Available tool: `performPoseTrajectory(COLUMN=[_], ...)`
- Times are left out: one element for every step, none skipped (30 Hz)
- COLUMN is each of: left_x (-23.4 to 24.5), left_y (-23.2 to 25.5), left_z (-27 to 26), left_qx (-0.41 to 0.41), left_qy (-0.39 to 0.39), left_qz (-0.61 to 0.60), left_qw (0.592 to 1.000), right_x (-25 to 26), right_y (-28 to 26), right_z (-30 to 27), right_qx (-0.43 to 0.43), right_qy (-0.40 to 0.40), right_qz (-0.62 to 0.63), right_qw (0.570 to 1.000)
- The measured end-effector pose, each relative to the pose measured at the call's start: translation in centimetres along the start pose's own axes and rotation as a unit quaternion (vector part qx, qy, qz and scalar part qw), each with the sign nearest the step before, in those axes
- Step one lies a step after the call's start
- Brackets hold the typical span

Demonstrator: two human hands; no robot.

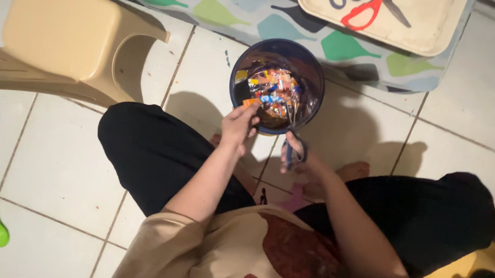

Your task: The person sits on the floor and uses scissors to cut small colorful candy wrappers from a tray into smaller pieces, dropping them into a dark bowl. The person repeatedly picks up wrappers, cuts them, and places the pieces into the bowl.

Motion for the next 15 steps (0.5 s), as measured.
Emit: performPoseTrajectory(left_x=[-0.3, -0.5, -0.8, -0.9, -1.0, -1.1, -1.1, -1.2, -1.2, -1.2, -1.1, -1.0, -1.0, -1.1, -1.2], left_y=[-0.1, -0.4, -0.7, -1.0, -1.2, -1.5, -1.6, -1.8, -1.8, -1.8, -1.8, -1.7, -1.7, -1.5, -1.2], left_z=[0.3, 0.5, 0.7, 0.8, 1.0, 1.1, 1.3, 1.4, 1.5, 1.5, 1.5, 1.4, 1.2, 1.3, 1.3], left_qx=[0.0, 0.001, 0.002, -0.002, -0.007, -0.011, -0.011, -0.011, -0.01, -0.014, -0.018, -0.022, -0.023, -0.027, -0.031], left_qy=[-0.004, -0.007, -0.01, -0.003, 0.003, 0.01, 0.003, -0.004, -0.011, -0.017, -0.024, -0.031, -0.031, -0.032, -0.033], left_qz=[-0.001, -0.002, -0.003, 0.002, 0.008, 0.015, 0.028, 0.042, 0.056, 0.058, 0.06, 0.062, 0.061, 0.061, 0.06], left_qw=[1.0, 1.0, 1.0, 1.0, 1.0, 1.0, 1.0, 0.999, 0.998, 0.998, 0.998, 0.997, 0.997, 0.997, 0.997], right_x=[0.0, 0.0, 0.0, -0.1, -0.1, -0.2, -0.3, -0.3, -0.1, 0.1, 0.2, 0.3, 0.3, 0.4, 0.3], right_y=[0.1, 0.3, 0.4, 0.6, 0.7, 0.8, 0.8, 0.8, 0.7, 0.6, 0.5, 0.4, 0.2, -0.2, -0.5], right_z=[0.2, 0.4, 0.7, 1.0, 1.2, 1.6, 2.0, 2.2, 2.1, 2.0, 1.8, 1.6, 1.3, 1.2, 1.0], right_qx=[-0.016, -0.033, -0.033, -0.035, -0.037, -0.04, -0.042, -0.045, -0.02, 0.006, 0.031, 0.041, 0.051, 0.063, 0.055], right_qy=[-0.015, -0.029, -0.029, -0.028, -0.028, -0.022, -0.015, -0.008, 0.017, 0.042, 0.067, 0.074, 0.081, 0.088, 0.084], right_qz=[-0.016, -0.031, -0.034, -0.036, -0.038, -0.038, -0.037, -0.035, -0.041, -0.046, -0.05, -0.063, -0.077, -0.09, -0.07], right_qw=[1.0, 0.999, 0.998, 0.998, 0.998, 0.998, 0.998, 0.998, 0.999, 0.998, 0.996, 0.994, 0.992, 0.99, 0.992])
Point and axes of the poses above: each hand's wrist, its own z-axis towards the middle knuckle, its own x-axis out of the back of the hand, y = z × x, the point moved 2 cm from there along z, towards the middle knuckle, and after that the axes turned 14 degrees about z, right-handed, at the moved point
